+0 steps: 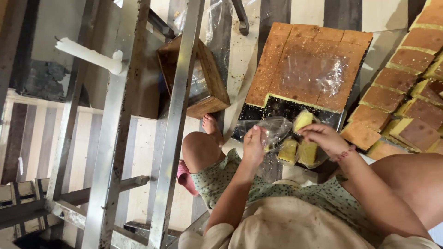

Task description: Wrapping individual pieces of cake in plastic sheets.

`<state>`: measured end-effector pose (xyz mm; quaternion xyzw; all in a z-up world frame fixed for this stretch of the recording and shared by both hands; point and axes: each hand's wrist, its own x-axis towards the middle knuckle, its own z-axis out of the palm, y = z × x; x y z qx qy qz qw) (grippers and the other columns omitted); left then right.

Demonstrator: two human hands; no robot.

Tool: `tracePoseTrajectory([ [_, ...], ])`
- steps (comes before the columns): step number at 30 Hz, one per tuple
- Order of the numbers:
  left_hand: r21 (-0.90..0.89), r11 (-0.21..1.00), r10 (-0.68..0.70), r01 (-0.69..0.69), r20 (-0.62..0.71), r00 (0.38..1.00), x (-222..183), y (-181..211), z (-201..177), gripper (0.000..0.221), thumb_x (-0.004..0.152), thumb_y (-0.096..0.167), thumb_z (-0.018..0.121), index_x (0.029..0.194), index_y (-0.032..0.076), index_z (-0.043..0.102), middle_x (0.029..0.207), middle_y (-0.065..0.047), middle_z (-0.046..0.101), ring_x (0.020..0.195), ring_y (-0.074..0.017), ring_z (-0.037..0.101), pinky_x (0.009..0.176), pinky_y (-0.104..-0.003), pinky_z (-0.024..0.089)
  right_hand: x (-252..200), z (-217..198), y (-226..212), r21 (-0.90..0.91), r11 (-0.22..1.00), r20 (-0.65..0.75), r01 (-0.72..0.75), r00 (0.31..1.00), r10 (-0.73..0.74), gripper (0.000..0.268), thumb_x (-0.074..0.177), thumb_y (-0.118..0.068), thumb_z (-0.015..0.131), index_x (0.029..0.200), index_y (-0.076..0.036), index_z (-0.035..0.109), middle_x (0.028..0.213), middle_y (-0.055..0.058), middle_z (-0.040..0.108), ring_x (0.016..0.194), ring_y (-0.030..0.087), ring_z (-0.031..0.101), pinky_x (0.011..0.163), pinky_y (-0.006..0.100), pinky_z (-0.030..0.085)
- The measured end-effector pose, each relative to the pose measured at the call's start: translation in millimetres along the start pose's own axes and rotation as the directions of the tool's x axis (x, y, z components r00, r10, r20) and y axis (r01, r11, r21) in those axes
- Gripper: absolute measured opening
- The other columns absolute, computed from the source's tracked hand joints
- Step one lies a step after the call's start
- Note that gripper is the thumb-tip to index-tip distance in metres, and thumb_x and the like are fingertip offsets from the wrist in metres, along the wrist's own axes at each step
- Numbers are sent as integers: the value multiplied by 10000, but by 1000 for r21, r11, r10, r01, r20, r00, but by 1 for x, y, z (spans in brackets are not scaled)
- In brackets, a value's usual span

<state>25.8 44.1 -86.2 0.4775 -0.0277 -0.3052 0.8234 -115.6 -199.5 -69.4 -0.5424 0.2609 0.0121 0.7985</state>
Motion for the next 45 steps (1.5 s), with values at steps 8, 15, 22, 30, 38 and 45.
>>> tracePoseTrajectory([
  [8, 583, 804, -155, -114, 391, 907, -61, -61, 67, 290, 1103, 296, 635, 993, 35, 697, 805, -31, 635, 708, -110, 565, 637, -280, 487, -20, 33, -43, -36, 983, 286, -182, 940, 185, 605, 946, -240, 657, 1540, -179, 558, 1090, 94, 635, 915, 207, 583, 751, 313, 490],
  [15, 462, 884, -127, -65, 372, 919, -54, 4, 92, 322, 1090, 328, 582, 1130, 37, 714, 985, 20, 689, 891, -95, 609, 818, -263, 505, -24, 40, -36, 334, 939, 172, -81, 985, 24, 934, 841, -268, 690, 1615, -235, 169, 1644, 48, 259, 1462, 211, 357, 1124, 460, 380],
  [22, 120, 968, -179, 218, -273, 945, 15, 77, 11, 283, 1077, 317, 596, 1102, 61, 714, 804, 3, 592, 716, -119, 526, 644, -270, 479, 6, 39, -33, 21, 987, 712, -159, 695, 97, 747, 979, -246, 607, 1606, -56, 249, 1677, 94, 310, 1504, 233, 363, 1201, 422, 340],
  [30, 354, 882, -170, 310, -375, 911, 58, 194, -24, 291, 1046, 288, 524, 1121, 55, 682, 797, 42, 627, 629, -62, 491, 571, -236, 425, 168, 44, 75, -475, 868, 86, -143, 974, 208, 485, 972, -239, 585, 1417, -47, 571, 1417, 132, 665, 1326, 221, 609, 1096, 326, 466],
  [38, 211, 967, -76, 144, -301, 950, 72, 189, -54, 179, 1025, 215, 517, 1123, 94, 605, 832, 21, 524, 740, -121, 501, 693, -292, 483, 289, 91, 116, -906, 423, 42, 11, 997, 65, 721, 921, -376, 644, 1511, -38, 403, 1589, 182, 379, 1484, 316, 356, 1237, 370, 294],
  [45, -128, 979, -194, 158, -353, 915, 83, 186, -47, 212, 1067, 248, 486, 1009, 74, 593, 765, -5, 496, 685, -139, 458, 660, -307, 417, 299, 124, 77, -992, 121, -19, -45, 978, 208, 819, 949, -295, 562, 1633, -85, 164, 1707, 149, 83, 1568, 315, 98, 1261, 443, 150],
])
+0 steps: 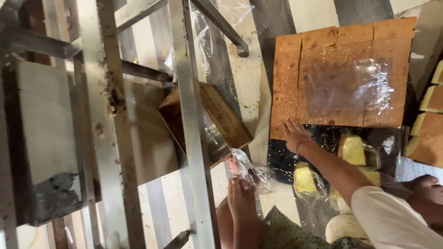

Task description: Wrapping individual pieces of cake in plastic sheets.

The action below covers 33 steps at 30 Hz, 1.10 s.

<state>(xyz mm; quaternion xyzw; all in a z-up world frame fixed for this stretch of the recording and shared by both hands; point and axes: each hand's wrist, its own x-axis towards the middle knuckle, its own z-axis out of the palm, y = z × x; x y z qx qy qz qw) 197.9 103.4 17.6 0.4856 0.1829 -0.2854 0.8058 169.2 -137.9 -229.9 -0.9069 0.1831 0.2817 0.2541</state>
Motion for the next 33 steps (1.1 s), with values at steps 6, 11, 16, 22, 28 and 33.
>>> tracePoseTrajectory([
  [6, -20, 999, -28, 28, 10, 1000, 7, -9, -5, 201, 1080, 236, 489, 995, 81, 584, 716, -7, 476, 648, -136, 425, 629, -302, 379, -10, 35, 8, -132, 989, -248, 71, 963, -102, 565, 986, -233, 467, 1533, -118, 385, 1667, 122, 273, 1524, 290, 261, 1235, 474, 238],
  [11, -5, 999, -39, 39, -12, 999, 4, -7, 7, 217, 1077, 236, 487, 988, 68, 592, 716, -4, 472, 648, -125, 419, 636, -301, 381, -21, 33, 6, -40, 995, -374, 89, 922, -97, 453, 944, -225, 512, 1392, -163, 528, 1418, 62, 515, 1355, 245, 455, 1134, 477, 339],
  [16, 14, 1000, -21, 20, 8, 1000, 5, -13, 2, 214, 1077, 237, 490, 989, 70, 592, 733, -7, 487, 654, -126, 432, 636, -302, 393, -29, 41, -1, -110, 977, -339, 182, 917, -209, 383, 960, -209, 574, 1343, -224, 575, 1233, 26, 590, 1201, 242, 524, 1048, 489, 383],
  [22, 48, 997, -47, 54, -137, 989, -1, -6, 24, 186, 1052, 237, 496, 993, 82, 582, 773, -9, 520, 682, -127, 479, 645, -304, 425, -38, 34, -26, 50, 983, -335, 174, 931, -148, 956, 669, -434, 815, 1490, -172, 401, 1532, 166, 421, 1370, 367, 369, 1102, 542, 296],
  [28, 36, 999, -21, 23, -49, 999, 8, -13, 8, 186, 1059, 245, 514, 1011, 82, 590, 749, 1, 478, 676, -114, 466, 651, -294, 428, 2, 92, -6, -210, 975, -583, -79, 810, -60, 913, 868, -295, 818, 1634, -299, 321, 1498, 36, 466, 1355, 246, 427, 1130, 416, 350],
  [33, 161, 982, 78, -96, 115, 990, 8, -19, 19, 170, 1080, 207, 509, 1058, 60, 591, 800, 23, 494, 693, -83, 431, 651, -265, 381, -69, 0, 7, 717, 680, -78, -153, 952, 297, 957, 711, -233, 864, 1508, -63, 364, 1351, 210, 602, 1249, 341, 602, 1090, 412, 486],
])
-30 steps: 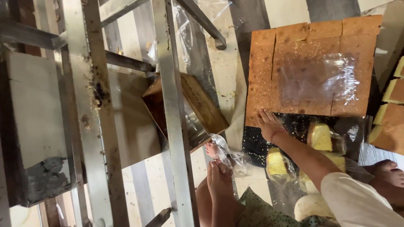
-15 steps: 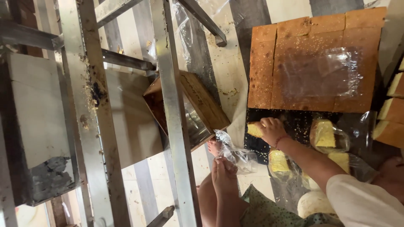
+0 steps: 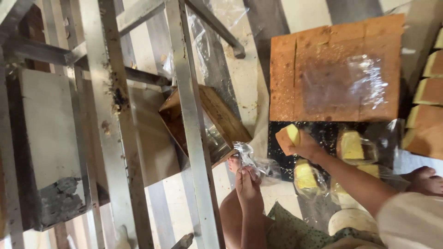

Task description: Wrapping individual pieces of cake in plastic sheets.

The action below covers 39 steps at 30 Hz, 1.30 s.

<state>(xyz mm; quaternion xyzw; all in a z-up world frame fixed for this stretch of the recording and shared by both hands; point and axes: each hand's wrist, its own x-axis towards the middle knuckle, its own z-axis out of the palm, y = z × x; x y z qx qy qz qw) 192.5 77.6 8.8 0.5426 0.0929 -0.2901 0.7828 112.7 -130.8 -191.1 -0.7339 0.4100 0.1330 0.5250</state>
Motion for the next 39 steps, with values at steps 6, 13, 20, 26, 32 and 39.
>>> tracePoseTrajectory([
  [6, 346, 937, 4, -43, 113, 994, 14, -40, -8, 284, 1076, 237, 539, 1168, 1, 666, 733, 61, 485, 646, -55, 408, 579, -235, 332, -93, -97, 1, 468, 881, 206, -62, 978, -41, 896, 735, -281, 859, 1473, -48, 408, 1350, 147, 672, 1255, 235, 654, 1079, 361, 478],
  [13, 542, 794, 50, -274, 391, 919, -27, -34, 36, 394, 1105, 307, 497, 1363, 44, 635, 1032, 96, 642, 841, -35, 543, 754, -209, 468, -173, -125, 11, 373, 917, 317, 138, 910, -266, 1030, 691, -329, 835, 1540, -30, 335, 1370, 167, 620, 1251, 267, 615, 1042, 402, 496],
  [20, 520, 828, -86, -209, 487, 869, -41, -39, 42, 437, 1101, 374, 481, 1446, 137, 605, 907, 26, 527, 780, -77, 498, 740, -239, 462, -224, -139, -1, 94, 899, 272, 428, 858, -437, 1027, 709, -277, 868, 1538, -71, 299, 1501, 197, 497, 1364, 281, 514, 1109, 370, 416],
  [26, 538, 757, -48, -371, 611, 790, -39, -53, 28, 380, 1089, 373, 537, 1314, 114, 700, 1025, 1, 578, 901, -107, 565, 834, -263, 485, -238, -134, -41, -63, 931, 379, 360, 872, -311, 1271, 699, -285, 887, 1659, -202, 59, 1507, 207, 443, 1404, 290, 469, 1143, 365, 387],
  [32, 477, 571, 66, -668, 785, 616, -20, -80, 0, 226, 1036, 264, 682, 1106, 76, 788, 1046, -83, 673, 1018, -205, 650, 916, -325, 520, -225, -116, -46, -112, 910, 393, 400, 859, -330, 1140, 705, -330, 856, 1585, -220, 140, 1507, 181, 476, 1375, 295, 516, 1137, 382, 432],
  [39, 558, 499, 106, -663, 720, 686, -61, -40, 37, 286, 826, 143, 815, 1077, 58, 708, 1036, -94, 671, 869, -219, 684, 738, -311, 558, -206, -108, 2, 143, 882, 99, 449, 880, -465, 866, 786, -378, 822, 1514, -143, 415, 1522, 104, 511, 1399, 239, 493, 1135, 368, 418],
])
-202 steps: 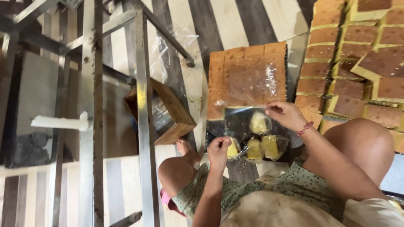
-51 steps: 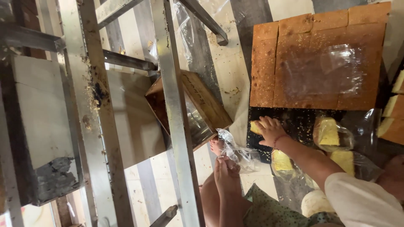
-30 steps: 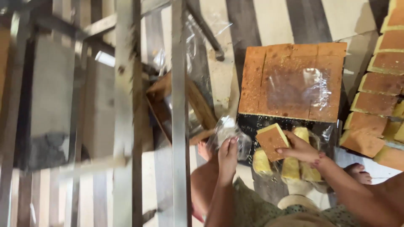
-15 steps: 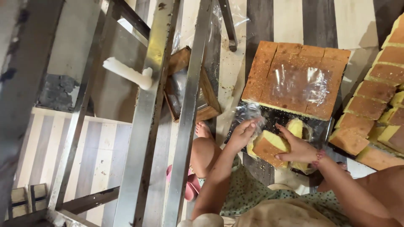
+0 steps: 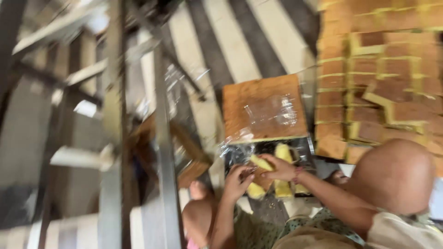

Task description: Wrapping individual pieces of cake in plastic sheets.

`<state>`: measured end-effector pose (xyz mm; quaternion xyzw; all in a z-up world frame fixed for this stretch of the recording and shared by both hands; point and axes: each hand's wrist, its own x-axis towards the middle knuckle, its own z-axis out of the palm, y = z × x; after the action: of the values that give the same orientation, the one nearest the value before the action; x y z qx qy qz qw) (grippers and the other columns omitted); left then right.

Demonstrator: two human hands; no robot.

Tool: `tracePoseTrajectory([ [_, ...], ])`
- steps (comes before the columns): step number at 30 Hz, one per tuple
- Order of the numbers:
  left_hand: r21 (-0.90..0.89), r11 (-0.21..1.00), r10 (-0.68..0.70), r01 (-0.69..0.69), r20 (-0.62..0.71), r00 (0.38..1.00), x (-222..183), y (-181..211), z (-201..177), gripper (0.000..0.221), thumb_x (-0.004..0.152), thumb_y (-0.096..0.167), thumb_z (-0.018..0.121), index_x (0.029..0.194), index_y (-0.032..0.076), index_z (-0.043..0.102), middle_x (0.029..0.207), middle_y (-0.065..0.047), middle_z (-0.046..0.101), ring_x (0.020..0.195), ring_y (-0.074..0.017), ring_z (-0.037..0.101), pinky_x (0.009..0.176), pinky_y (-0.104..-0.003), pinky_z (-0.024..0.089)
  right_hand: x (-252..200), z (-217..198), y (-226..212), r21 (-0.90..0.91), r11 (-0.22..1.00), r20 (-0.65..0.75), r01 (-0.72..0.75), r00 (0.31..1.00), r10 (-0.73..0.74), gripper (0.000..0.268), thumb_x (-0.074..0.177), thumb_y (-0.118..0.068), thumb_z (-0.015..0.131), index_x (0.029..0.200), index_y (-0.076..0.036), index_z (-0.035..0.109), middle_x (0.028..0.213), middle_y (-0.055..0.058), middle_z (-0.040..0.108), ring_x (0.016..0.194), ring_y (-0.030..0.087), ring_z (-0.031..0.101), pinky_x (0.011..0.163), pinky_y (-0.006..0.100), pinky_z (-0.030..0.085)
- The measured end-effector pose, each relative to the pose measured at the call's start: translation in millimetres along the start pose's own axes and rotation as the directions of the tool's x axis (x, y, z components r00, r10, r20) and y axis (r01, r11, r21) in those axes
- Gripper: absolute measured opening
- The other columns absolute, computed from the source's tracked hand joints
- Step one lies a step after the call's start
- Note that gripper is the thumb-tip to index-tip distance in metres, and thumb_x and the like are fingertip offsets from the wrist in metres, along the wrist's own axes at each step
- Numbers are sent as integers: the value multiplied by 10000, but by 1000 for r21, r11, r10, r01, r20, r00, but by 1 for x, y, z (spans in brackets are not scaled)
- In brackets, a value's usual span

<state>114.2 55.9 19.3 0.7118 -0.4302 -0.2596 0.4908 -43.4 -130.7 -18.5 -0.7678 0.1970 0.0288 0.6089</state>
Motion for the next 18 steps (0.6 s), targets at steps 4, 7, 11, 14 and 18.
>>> tracePoseTrajectory([
  [4, 122, 986, -120, 114, 42, 992, 8, -22, 13, 279, 843, 156, 799, 1062, 57, 656, 894, -98, 717, 750, -222, 688, 701, -327, 561, -11, 6, 18, 167, 986, -168, -2, 985, 30, 834, 821, -340, 823, 1509, -110, 411, 1483, 105, 524, 1354, 240, 510, 1110, 368, 434],
  [7, 238, 971, -44, 23, 80, 996, 8, -28, 18, 205, 884, 166, 763, 1017, 48, 662, 890, -141, 719, 778, -302, 693, 713, -382, 555, -15, 17, 28, 408, 912, -260, 44, 963, 70, 787, 836, -275, 816, 1497, -94, 428, 1413, 112, 574, 1280, 228, 558, 1066, 369, 474],
  [11, 266, 959, 69, -97, 113, 991, 3, -28, 39, 167, 922, 173, 707, 1004, 36, 656, 951, -176, 713, 856, -374, 691, 753, -430, 548, -15, 29, 38, 755, 642, -335, 137, 922, 196, 768, 844, -169, 793, 1495, -92, 393, 1329, 150, 619, 1184, 240, 622, 1002, 377, 528],
  [14, 237, 965, 82, -115, 144, 986, -1, -26, 47, 171, 930, 159, 688, 1015, 19, 637, 987, -184, 696, 905, -385, 674, 801, -437, 537, -11, 36, 44, 885, 406, -345, 227, 905, 248, 785, 848, -105, 759, 1511, -109, 339, 1300, 165, 630, 1156, 256, 642, 976, 402, 543],
  [18, 227, 951, 177, -208, 149, 973, 1, -6, 45, 204, 895, 128, 689, 1030, -7, 618, 1036, -190, 664, 975, -391, 634, 868, -452, 494, -22, 29, 31, 963, 177, -248, 203, 924, 290, 797, 849, -89, 724, 1524, -158, 306, 1312, 136, 621, 1172, 261, 649, 986, 439, 556],
])
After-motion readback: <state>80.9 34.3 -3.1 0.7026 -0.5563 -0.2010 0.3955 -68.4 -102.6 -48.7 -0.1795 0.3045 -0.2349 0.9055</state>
